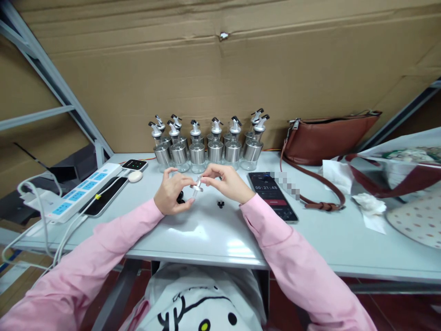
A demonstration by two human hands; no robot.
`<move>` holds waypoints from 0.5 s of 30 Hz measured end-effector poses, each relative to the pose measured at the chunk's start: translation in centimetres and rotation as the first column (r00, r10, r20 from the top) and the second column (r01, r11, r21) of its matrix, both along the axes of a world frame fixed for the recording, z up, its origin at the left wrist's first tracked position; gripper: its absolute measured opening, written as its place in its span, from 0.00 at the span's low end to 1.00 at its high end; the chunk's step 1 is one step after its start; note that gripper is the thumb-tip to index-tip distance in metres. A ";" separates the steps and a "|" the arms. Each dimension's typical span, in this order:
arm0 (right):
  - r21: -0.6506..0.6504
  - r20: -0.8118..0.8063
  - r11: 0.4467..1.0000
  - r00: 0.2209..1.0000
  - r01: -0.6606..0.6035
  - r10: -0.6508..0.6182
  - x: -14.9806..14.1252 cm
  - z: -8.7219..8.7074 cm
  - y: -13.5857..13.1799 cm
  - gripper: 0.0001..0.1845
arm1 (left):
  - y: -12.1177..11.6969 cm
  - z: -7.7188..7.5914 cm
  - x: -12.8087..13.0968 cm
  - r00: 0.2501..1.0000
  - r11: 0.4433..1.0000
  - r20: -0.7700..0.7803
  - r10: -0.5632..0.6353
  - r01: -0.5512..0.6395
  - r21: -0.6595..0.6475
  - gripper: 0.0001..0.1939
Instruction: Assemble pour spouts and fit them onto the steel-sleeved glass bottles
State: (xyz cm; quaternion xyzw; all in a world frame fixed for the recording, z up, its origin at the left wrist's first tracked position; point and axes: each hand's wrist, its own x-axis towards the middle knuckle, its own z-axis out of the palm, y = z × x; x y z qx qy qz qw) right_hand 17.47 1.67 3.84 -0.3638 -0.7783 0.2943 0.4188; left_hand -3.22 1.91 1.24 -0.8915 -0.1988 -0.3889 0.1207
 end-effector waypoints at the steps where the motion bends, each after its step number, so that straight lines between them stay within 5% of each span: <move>1: -0.005 -0.005 1.000 1.000 0.002 -0.002 0.0 0.0 0.0 0.13 | 0.0 0.0 0.0 1.000 1.000 -0.002 0.005 -0.005 -0.001 0.13; 15: -0.123 -0.146 0.990 0.988 -0.070 0.052 -0.4 -0.2 -0.3 0.13 | 0.0 -0.4 0.2 0.996 0.997 0.039 -0.077 0.078 -0.016 0.16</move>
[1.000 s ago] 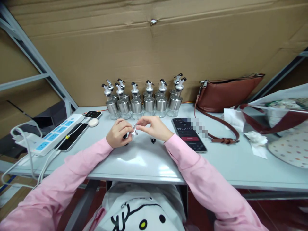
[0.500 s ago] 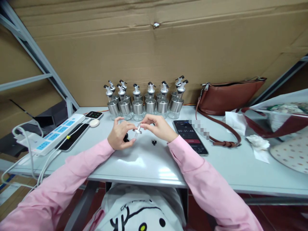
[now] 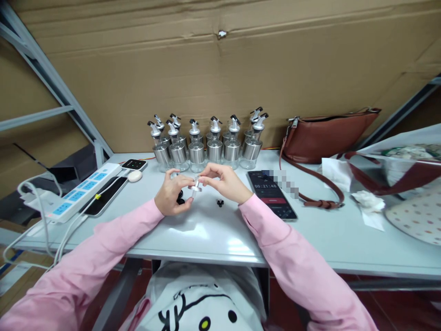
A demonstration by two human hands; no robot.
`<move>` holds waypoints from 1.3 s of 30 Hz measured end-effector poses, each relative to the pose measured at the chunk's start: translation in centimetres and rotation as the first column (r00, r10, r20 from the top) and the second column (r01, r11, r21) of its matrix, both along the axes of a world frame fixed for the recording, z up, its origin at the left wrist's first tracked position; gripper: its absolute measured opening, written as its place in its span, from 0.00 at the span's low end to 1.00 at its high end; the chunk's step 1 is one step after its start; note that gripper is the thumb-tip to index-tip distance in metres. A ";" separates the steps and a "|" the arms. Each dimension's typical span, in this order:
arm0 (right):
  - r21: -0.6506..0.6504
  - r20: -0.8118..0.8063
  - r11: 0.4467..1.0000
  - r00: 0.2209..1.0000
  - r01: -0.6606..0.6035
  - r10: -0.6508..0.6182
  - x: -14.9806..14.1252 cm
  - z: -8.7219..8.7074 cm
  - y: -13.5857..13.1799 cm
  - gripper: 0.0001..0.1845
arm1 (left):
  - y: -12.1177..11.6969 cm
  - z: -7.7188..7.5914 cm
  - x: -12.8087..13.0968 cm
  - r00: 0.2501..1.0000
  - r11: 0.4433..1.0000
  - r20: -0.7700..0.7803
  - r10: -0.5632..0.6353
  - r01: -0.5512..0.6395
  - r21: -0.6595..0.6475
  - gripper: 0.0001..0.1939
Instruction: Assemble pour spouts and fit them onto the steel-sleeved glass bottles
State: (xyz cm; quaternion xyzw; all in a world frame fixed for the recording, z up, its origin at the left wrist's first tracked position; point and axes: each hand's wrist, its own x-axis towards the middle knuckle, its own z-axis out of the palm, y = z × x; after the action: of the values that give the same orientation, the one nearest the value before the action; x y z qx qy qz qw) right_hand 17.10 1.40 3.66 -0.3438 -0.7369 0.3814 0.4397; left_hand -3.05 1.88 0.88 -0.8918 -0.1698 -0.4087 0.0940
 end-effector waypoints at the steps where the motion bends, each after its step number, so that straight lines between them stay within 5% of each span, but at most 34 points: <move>1: -0.005 -0.002 1.000 1.000 -0.001 0.001 0.0 -0.1 0.0 0.13 | 0.0 0.0 0.0 1.000 1.000 0.000 -0.005 0.005 -0.005 0.17; 10: -0.047 0.179 0.999 0.984 -0.003 0.011 0.9 0.4 0.4 0.15 | 0.0 -0.3 0.1 1.000 1.000 0.004 -0.016 0.016 -0.007 0.14; 16: -0.305 0.640 0.950 0.725 -0.063 0.254 2.8 0.4 1.2 0.11 | -0.1 -0.2 0.1 1.000 0.999 0.015 -0.018 0.018 -0.034 0.15; 23: -0.251 0.770 0.968 0.604 -0.006 0.203 2.5 0.1 1.2 0.10 | -0.2 0.0 0.2 1.000 1.000 0.025 -0.011 0.011 0.014 0.13; 32: -0.135 0.769 0.991 0.629 -0.015 0.114 2.1 -1.5 1.8 0.10 | -0.1 -0.2 0.1 1.000 1.000 0.004 0.019 -0.019 -0.010 0.14; 39: -0.053 0.520 0.998 0.852 -0.034 0.056 0.8 -1.2 1.2 0.11 | -0.1 -0.1 0.1 1.000 1.000 0.004 0.011 -0.011 0.018 0.15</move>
State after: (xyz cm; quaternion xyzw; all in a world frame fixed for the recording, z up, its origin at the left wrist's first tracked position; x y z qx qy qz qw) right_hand 17.90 2.57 2.43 -0.4262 -0.8281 0.2997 0.2071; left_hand -2.93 1.73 0.81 -0.8892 -0.1714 -0.4113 0.1041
